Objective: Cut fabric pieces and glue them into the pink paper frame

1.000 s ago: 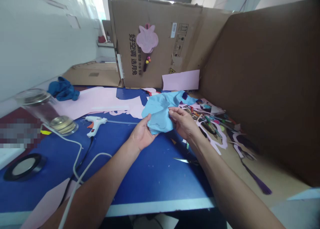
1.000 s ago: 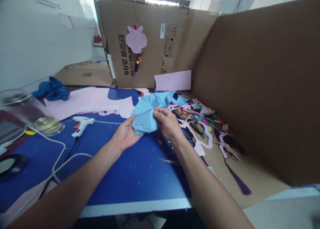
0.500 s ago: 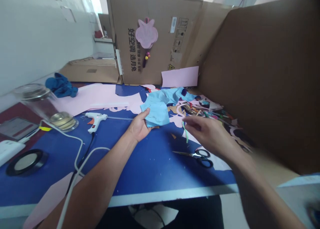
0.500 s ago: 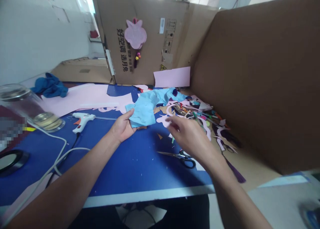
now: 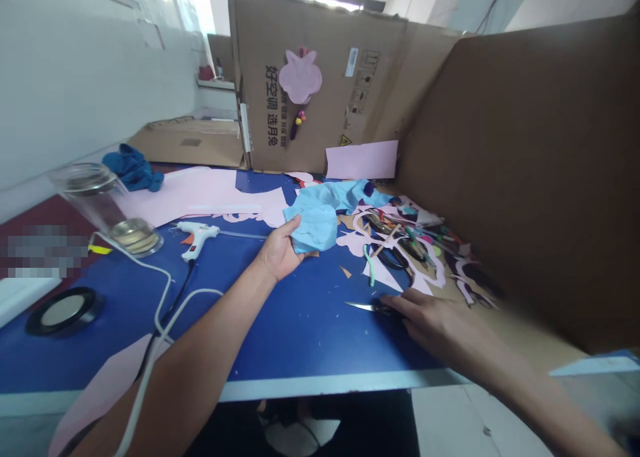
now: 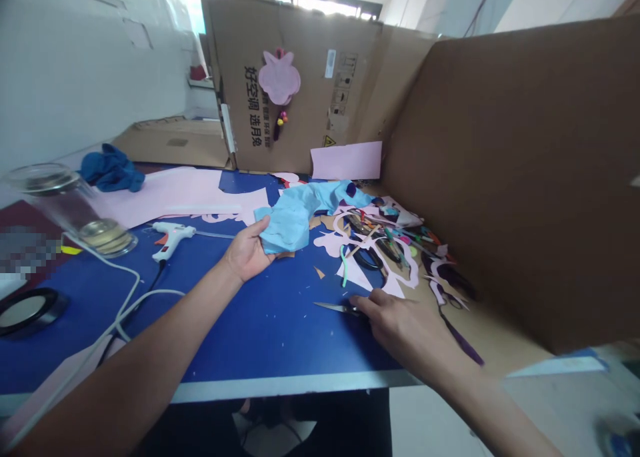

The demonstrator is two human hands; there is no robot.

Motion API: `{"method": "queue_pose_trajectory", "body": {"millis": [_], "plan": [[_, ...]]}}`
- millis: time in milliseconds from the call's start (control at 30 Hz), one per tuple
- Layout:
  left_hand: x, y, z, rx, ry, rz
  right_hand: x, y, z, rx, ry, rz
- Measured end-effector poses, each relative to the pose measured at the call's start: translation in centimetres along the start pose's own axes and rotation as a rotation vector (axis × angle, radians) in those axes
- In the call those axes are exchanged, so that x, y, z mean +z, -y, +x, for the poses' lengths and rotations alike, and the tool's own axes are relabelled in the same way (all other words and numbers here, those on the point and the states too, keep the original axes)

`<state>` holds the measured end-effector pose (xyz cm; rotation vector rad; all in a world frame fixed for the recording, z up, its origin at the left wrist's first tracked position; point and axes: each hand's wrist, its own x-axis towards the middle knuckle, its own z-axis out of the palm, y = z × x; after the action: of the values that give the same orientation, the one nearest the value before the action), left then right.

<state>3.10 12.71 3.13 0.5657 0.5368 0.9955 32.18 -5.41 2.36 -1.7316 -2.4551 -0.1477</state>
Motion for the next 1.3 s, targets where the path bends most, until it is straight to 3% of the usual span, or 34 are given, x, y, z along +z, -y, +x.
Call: {"method": "queue_pose_trajectory", "body": {"millis": [100,200,367,467,533,600,700,833,1033,1300], "plan": [[0.0,-0.2,0.1,0.027,-0.029,-0.050,-0.7,0.0,0.1,-0.067,0.034,-0.013],[0.2,-0.4,0.1,0.051,-0.042,-0.108,-1.4,0.5,-0.3,-0.002,-0.006,0.109],[0.3,-0.6,0.0,0.025,-0.049,-0.109,-1.9,1.9,0.9,0.270,-0.134,0.727],[0.4,-0.7,-0.1,0.020,-0.065,-0.108,-1.7,2.8,3.8,0.389,-0.155,1.117],[0.5,-0.7,-0.2,0.028,-0.059,-0.111,-1.8,3.8,6.4,0.396,-0.164,1.257],[0.8,-0.8,-0.2,0.042,-0.049,-0.118,-1.9,5.1,9.2,0.294,-0.182,1.244],[1.1,-0.9,-0.2,0.078,-0.082,-0.142,-1.6,7.6,12.9,0.085,-0.297,0.983],[1.1,-1.2,-0.5,-0.016,-0.202,-0.140,0.6,10.7,15.9,-0.081,-0.330,0.740],[0.5,-0.6,-0.5,-0.043,-0.292,-0.112,3.4,12.0,16.5,-0.085,-0.363,0.716],[1.0,-0.5,-0.2,-0.014,-0.304,-0.147,2.6,11.6,15.8,-0.044,-0.306,0.669]]}}
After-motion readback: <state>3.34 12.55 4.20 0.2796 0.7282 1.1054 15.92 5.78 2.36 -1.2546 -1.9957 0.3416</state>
